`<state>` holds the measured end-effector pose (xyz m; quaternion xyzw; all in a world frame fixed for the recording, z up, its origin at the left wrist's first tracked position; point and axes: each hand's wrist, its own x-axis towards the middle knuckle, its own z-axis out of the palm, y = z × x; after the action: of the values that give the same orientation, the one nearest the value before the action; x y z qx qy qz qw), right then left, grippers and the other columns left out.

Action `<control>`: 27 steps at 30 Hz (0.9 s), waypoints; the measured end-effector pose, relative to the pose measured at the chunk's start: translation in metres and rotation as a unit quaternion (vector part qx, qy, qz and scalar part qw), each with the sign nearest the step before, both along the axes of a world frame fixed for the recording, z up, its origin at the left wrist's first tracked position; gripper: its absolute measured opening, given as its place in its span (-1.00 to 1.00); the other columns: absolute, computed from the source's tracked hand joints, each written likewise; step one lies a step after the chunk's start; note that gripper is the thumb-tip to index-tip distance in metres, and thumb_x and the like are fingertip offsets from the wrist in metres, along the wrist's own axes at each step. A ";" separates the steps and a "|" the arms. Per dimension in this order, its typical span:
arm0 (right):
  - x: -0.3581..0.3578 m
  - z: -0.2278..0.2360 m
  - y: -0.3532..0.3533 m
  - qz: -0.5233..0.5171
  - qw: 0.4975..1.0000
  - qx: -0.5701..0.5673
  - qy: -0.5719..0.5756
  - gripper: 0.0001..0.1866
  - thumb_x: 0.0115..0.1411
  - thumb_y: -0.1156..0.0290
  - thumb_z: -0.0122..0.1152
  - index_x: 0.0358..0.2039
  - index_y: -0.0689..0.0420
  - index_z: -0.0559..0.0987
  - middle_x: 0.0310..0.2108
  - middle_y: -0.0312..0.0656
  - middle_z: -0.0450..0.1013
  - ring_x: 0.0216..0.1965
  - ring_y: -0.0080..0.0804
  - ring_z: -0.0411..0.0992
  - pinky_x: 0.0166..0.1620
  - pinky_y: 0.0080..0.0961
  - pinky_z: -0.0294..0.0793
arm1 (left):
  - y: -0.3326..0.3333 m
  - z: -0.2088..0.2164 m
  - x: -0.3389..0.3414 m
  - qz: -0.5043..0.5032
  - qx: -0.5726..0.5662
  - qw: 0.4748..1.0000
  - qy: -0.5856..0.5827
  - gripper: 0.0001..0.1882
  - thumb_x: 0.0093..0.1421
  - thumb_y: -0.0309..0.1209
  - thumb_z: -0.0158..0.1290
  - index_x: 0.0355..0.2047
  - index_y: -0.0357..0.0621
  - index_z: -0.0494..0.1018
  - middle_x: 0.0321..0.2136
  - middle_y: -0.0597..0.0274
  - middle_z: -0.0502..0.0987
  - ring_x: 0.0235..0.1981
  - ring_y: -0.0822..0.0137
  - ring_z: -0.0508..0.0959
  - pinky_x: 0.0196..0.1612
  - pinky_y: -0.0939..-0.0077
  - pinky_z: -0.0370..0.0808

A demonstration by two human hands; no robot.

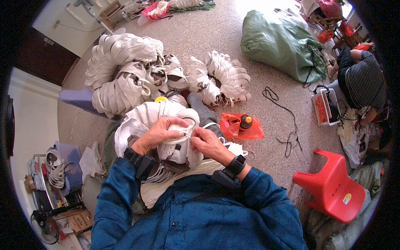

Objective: The recorder is threading and lacing white shoe uppers in a workshop.

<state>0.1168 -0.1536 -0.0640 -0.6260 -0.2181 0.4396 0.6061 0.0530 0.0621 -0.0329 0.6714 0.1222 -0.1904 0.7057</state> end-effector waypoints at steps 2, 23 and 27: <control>0.001 -0.001 0.000 0.013 1.000 -0.001 -0.003 -0.84 0.29 0.42 -0.02 -0.37 0.24 0.44 -0.50 -0.25 0.45 -0.45 -0.53 0.45 -0.38 -0.54 0.48 | 0.002 -0.002 -0.001 -0.001 -0.010 1.000 -0.012 -0.68 0.11 -0.50 0.24 -0.09 -0.24 0.57 -0.17 0.24 0.59 -0.18 0.47 0.56 -0.08 0.57 0.53; -0.007 0.005 0.017 -0.045 0.949 -0.036 -0.310 -0.85 0.19 0.41 0.19 -0.36 0.24 0.48 -0.50 0.06 0.50 -0.43 0.04 0.52 -0.35 -0.19 0.47 | 0.003 -0.017 -0.004 0.009 0.081 0.994 -0.070 -0.76 0.32 -0.45 -0.03 -0.09 -0.23 0.57 -0.19 0.36 0.58 -0.15 0.53 0.48 -0.02 0.59 0.42; -0.013 0.006 0.023 -0.074 0.956 -0.045 -0.281 -0.80 0.21 0.37 0.19 -0.37 0.27 0.52 -0.48 0.07 0.52 -0.42 0.00 0.53 -0.34 -0.21 0.47 | -0.005 -0.014 -0.003 0.034 0.104 0.992 -0.065 -0.76 0.30 -0.50 -0.05 -0.15 -0.25 0.59 -0.24 0.35 0.59 -0.17 0.55 0.48 -0.03 0.60 0.42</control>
<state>0.1041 -0.1311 -0.0583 -0.7650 -0.3131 0.2094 0.5224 0.0505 0.0569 -0.0473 0.7479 0.1179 -0.1078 0.6443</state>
